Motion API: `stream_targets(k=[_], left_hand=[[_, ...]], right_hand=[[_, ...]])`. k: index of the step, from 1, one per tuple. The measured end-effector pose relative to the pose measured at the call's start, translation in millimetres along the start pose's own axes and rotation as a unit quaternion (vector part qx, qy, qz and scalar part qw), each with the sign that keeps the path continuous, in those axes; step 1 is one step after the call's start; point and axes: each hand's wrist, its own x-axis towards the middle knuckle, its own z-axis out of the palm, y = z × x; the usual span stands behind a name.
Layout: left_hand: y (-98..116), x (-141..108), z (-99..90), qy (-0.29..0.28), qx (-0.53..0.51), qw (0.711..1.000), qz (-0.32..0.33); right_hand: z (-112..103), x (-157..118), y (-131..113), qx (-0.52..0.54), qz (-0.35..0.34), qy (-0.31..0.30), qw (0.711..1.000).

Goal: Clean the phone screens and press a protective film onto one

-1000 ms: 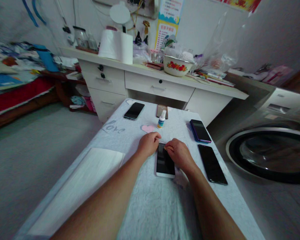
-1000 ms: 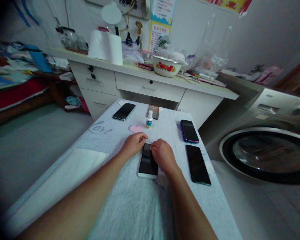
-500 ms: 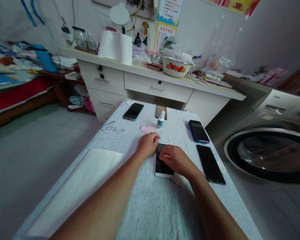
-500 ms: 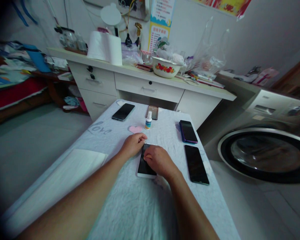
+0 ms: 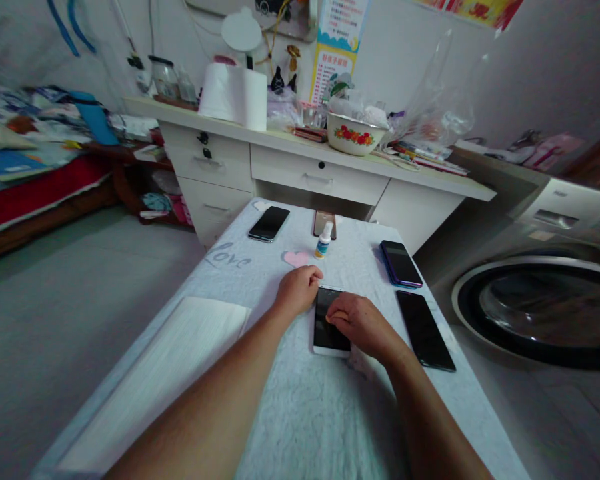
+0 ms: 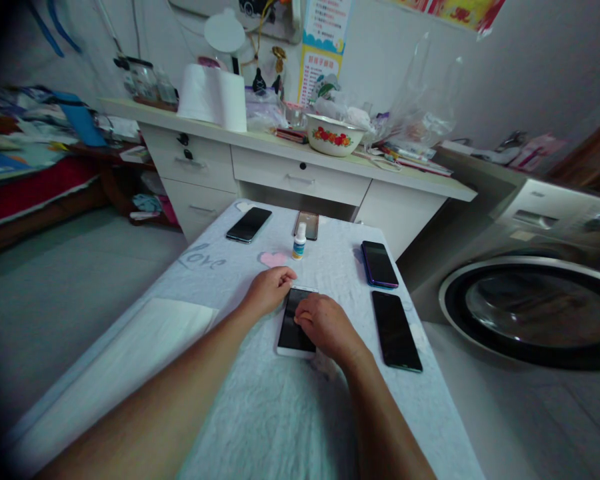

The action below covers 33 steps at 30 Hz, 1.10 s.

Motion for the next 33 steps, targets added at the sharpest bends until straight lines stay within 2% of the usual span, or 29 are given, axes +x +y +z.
stream_targets(k=[9,17,22,26,33], left_hand=[[-2.3,1.2,1.5,0.002,0.009,1.000,0.006],[0.6,0.5,0.4,-0.002,0.012,1.000,-0.001],[1.0,0.5,0.2,-0.005,0.016,1.000,-0.006],[1.7,0.4,-0.4,-0.006,0.019,1.000,-0.005],[2.0,0.3,-0.8,-0.008,0.015,1.000,-0.005]], right_hand=[[-1.3,-2.6,16.9,-0.055,0.075,0.049,0.994],[11.2,1.4,5.0,-0.031,-0.003,0.044,0.999],[19.0,5.4,5.9,-0.046,-0.011,0.067,0.997],[18.6,8.1,12.2,-0.066,0.019,0.075,0.995],[15.0,7.0,25.5,-0.074,0.097,0.133,0.984]])
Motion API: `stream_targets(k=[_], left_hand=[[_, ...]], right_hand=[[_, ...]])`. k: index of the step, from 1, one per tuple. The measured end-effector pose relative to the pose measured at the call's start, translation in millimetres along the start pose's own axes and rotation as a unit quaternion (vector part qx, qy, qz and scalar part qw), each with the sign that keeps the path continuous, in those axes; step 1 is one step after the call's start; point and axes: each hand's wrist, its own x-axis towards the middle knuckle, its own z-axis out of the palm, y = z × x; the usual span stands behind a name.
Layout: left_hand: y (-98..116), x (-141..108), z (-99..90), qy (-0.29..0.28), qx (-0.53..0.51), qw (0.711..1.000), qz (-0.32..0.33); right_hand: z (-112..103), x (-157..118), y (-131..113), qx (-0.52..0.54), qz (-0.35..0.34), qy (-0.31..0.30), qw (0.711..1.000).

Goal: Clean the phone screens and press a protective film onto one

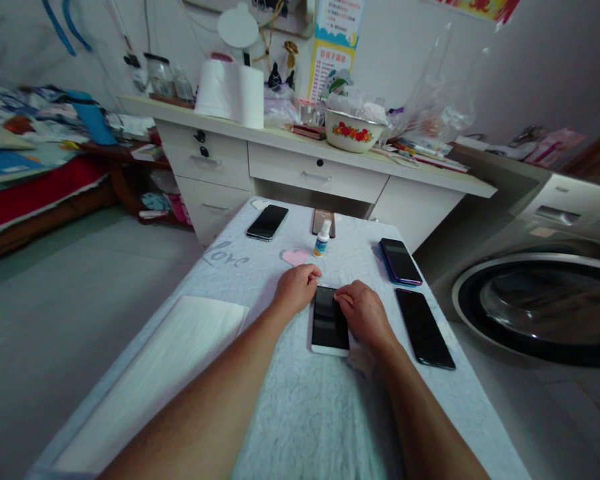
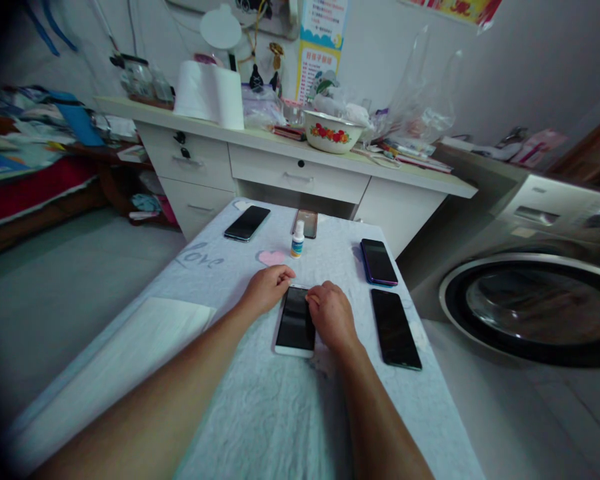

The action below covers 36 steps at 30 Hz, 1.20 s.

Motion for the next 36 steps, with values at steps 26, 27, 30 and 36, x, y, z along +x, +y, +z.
stream_targets(k=[26,27,30,36], left_hand=[[-0.8,0.9,1.5,0.003,0.007,1.000,0.012],[-0.3,0.7,1.1,0.002,0.007,1.000,0.009],[0.8,0.1,0.4,0.000,0.006,1.000,0.003],[0.1,-0.4,1.0,0.003,-0.007,1.000,0.006]], right_hand=[[4.5,5.7,-15.5,-0.014,-0.056,-0.024,0.998],[4.0,5.1,-16.0,-0.013,-0.058,-0.032,0.998],[2.0,2.5,-16.9,-0.005,-0.056,-0.049,0.997],[-4.0,-3.9,-19.0,0.042,-0.072,-0.080,0.993]])
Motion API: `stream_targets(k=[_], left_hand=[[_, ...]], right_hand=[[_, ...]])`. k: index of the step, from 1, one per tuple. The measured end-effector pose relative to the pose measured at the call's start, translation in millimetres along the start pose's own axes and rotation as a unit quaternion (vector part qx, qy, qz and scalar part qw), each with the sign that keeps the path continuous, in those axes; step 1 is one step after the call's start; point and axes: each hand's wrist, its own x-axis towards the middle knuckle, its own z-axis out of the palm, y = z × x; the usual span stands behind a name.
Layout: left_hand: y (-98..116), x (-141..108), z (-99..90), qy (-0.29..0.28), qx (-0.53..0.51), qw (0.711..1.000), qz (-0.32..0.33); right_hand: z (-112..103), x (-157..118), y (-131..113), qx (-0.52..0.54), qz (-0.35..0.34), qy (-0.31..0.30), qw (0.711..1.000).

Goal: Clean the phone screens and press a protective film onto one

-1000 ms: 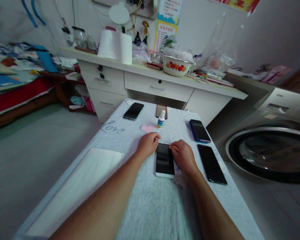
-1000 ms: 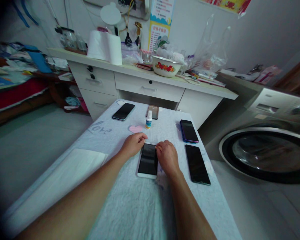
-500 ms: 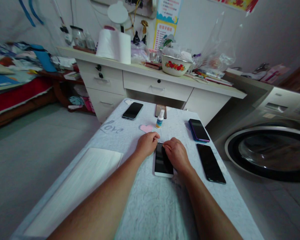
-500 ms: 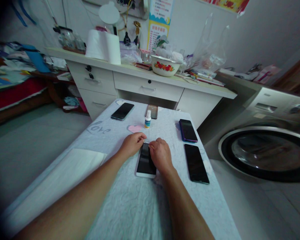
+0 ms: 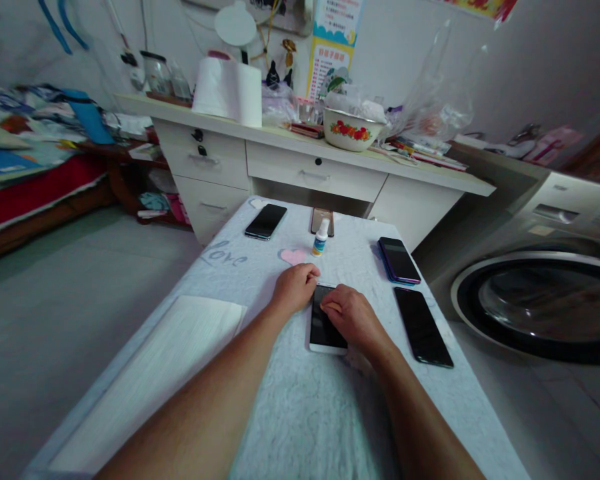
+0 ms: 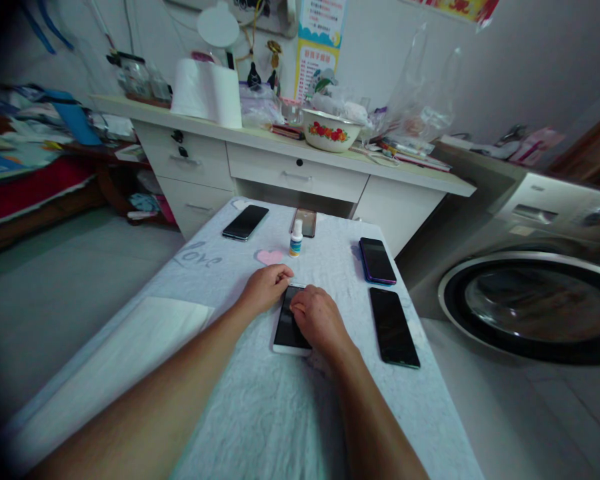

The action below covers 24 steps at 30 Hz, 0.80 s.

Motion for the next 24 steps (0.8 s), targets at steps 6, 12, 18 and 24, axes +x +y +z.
stream_targets(k=[6,12,18,24], left_hand=[[-0.8,-0.1,0.0,0.000,0.001,1.000,-0.004],[-0.2,0.1,-0.3,-0.003,0.000,1.000,-0.006],[-2.0,0.3,1.2,0.001,-0.001,1.000,-0.004],[0.1,0.1,-0.7,-0.001,0.000,1.000,-0.005]], right_hand=[[-4.2,-4.8,-4.6,0.035,-0.028,-0.017,0.999],[-3.5,-8.0,-9.0,0.064,-0.072,-0.032,0.995],[0.5,-9.2,-13.3,0.067,-0.106,-0.039,0.991],[-0.8,-12.0,-14.3,0.094,-0.130,-0.045,0.986]])
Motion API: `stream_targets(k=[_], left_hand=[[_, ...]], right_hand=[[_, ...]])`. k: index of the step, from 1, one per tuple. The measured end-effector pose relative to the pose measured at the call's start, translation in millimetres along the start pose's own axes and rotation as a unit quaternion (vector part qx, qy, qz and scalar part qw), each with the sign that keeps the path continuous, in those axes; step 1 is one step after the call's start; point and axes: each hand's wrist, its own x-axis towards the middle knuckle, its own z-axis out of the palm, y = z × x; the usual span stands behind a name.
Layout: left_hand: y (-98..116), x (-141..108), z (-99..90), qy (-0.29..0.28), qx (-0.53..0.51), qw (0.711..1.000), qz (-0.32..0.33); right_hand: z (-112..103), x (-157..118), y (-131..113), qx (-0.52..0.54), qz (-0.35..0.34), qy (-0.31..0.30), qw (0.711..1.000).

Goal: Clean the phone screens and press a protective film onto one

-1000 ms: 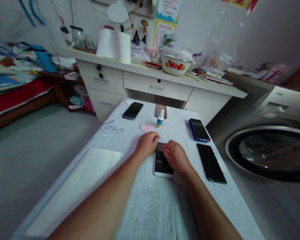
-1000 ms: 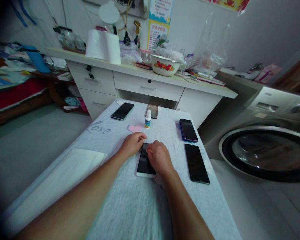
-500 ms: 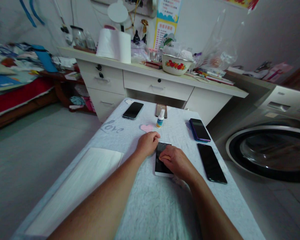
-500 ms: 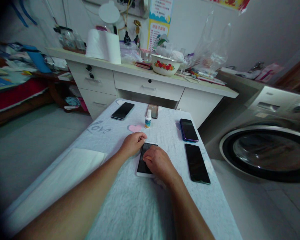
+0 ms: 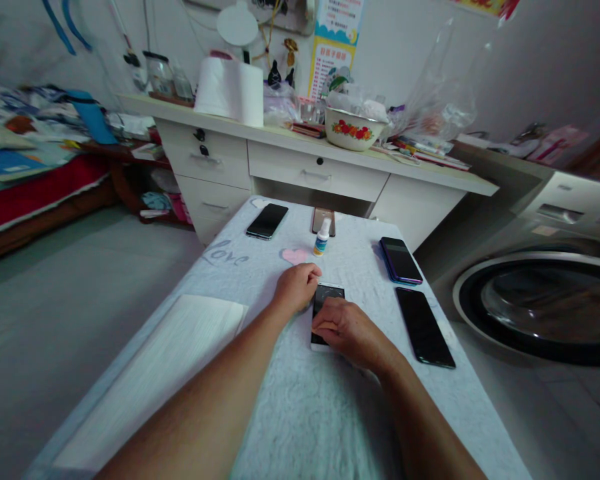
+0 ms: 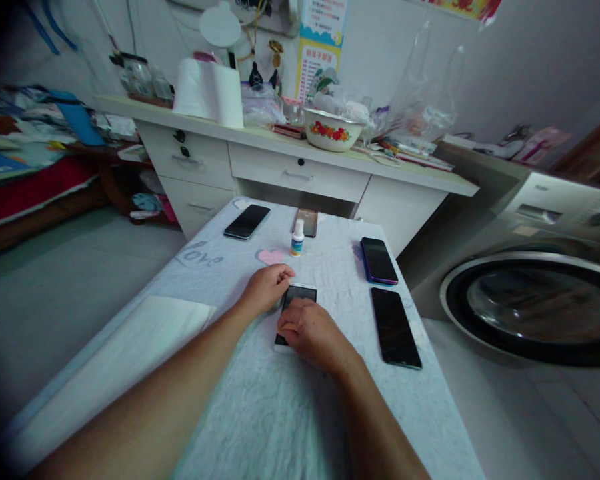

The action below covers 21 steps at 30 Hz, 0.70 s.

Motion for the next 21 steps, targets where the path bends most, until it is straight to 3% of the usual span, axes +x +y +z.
stream_targets(k=[13,21], left_hand=[[-4.9,0.7,3.6,0.010,-0.002,1.000,0.014],[-5.1,1.1,3.9,0.012,0.002,1.000,0.016]], right_hand=[[-24.3,-8.2,11.7,-0.042,0.092,-0.012,0.995],[-14.8,-5.6,8.9,-0.020,0.074,-0.008,0.997]])
